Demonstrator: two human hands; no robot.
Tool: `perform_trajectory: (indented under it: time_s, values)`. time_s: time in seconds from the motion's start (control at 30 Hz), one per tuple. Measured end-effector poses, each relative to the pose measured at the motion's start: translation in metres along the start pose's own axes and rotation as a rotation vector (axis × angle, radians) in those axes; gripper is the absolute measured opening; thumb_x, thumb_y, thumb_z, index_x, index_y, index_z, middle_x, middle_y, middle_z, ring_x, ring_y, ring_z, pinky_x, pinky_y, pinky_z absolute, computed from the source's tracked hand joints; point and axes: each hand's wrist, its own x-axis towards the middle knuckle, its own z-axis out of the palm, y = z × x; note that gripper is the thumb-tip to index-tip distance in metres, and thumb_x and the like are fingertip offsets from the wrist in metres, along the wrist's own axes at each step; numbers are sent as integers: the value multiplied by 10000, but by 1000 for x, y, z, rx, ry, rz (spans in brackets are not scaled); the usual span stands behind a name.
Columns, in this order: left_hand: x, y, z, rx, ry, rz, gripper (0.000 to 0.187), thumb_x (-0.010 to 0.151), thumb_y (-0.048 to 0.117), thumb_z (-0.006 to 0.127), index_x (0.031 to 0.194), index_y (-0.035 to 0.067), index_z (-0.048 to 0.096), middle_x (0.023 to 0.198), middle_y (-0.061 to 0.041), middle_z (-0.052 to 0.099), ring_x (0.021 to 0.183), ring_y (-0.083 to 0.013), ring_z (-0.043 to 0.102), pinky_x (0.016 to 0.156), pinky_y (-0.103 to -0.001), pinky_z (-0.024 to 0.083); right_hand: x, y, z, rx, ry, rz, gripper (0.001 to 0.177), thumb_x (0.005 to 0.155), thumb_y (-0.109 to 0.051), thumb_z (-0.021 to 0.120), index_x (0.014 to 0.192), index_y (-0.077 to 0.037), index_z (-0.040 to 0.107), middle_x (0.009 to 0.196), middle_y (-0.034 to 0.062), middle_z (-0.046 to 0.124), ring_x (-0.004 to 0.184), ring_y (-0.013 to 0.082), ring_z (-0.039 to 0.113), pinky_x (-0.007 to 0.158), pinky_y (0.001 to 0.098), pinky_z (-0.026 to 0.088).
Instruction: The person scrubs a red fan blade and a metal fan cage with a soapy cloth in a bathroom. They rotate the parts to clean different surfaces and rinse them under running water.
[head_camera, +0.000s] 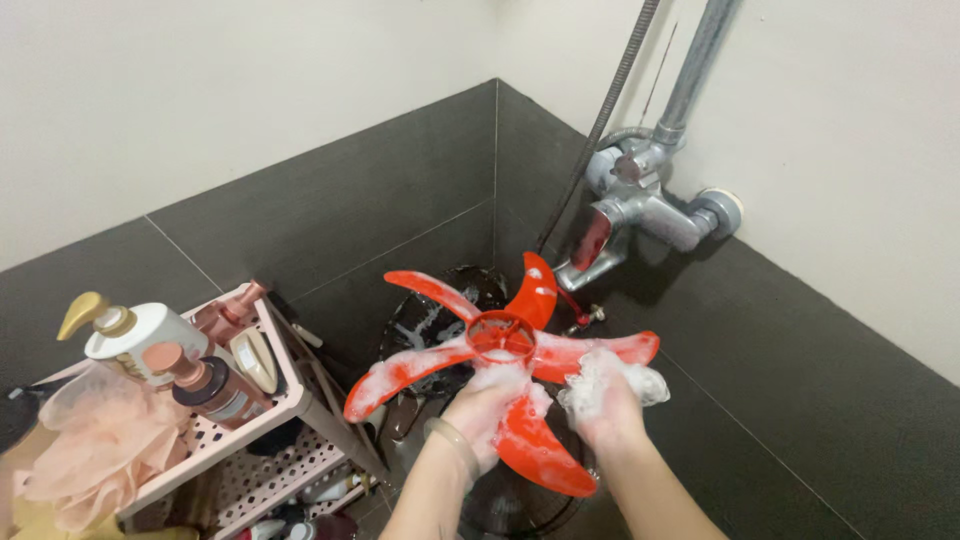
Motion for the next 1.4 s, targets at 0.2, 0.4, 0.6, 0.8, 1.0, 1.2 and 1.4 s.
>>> perform_trajectory:
  time_s: [0.2, 0.4, 0.6, 0.8, 1.0, 1.2, 1.4]
  values:
    - [-2, -18, -7, 137, 253, 72, 193, 904, 207, 719, 1013, 52, 685, 855, -105, 671, 783, -233, 658, 729, -381, 566, -17, -15, 1, -28, -58, -85, 86, 971, -183, 572, 1006, -122, 622, 830, 4, 630, 696, 155, 632, 596, 324, 524]
    - [14, -22, 16, 821, 877, 212, 730, 833, 632, 708, 1085, -53, 713, 1084, -140, 718, 996, -208, 687, 867, -335, 518, -43, -7, -1, -168, -104, -300, 76, 968, -155, 645, 1025, -142, 596, 792, -14, 580, 640, 129, 561, 511, 315, 445]
    - [3, -22, 46, 526, 836, -54, 836, 817, 688, 637, 1300, 6, 669, 1278, -216, 725, 1127, -345, 671, 981, -496, 491, -72, 13, -6, -123, -81, -374, 118, 956, -124, 645, 1061, -109, 594, 818, -5, 597, 667, 118, 575, 530, 296, 451]
    - [-7, -26, 0, 188, 684, 84, 882, 712, 556, 763, 1434, 102, 539, 1360, -60, 674, 1173, -181, 635, 1003, -350, 473, -98, 43, -30, -302, -65, -159, 229, 868, -104, 602, 1096, -111, 603, 811, 5, 640, 659, 127, 607, 542, 307, 491]
    - [-11, -22, -57, 558, 764, 640, 1025, 708, 267, 899, 1445, -41, 257, 1265, -154, 638, 1139, -247, 638, 998, -366, 507, -82, 11, -66, -504, -206, -90, 337, 931, -163, 670, 1174, 68, 646, 780, 114, 571, 567, 210, 514, 451, 367, 414]
    - [-40, 6, -59, 862, 676, 744, 751, 749, 158, 819, 1405, -13, 496, 1321, -146, 597, 1174, -218, 628, 1029, -344, 488, -70, -39, -25, -509, -115, -19, 409, 908, -361, 575, 1224, -102, 580, 1074, 74, 724, 932, 197, 709, 823, 372, 587]
    - [-48, 21, -17, 695, 487, 463, 795, 722, 130, 780, 1458, 75, 485, 1231, -95, 708, 1077, -180, 705, 943, -326, 557, -60, -4, 33, -580, -265, 255, 322, 917, -186, 680, 1212, -85, 599, 1056, 83, 696, 941, 216, 698, 812, 387, 572]
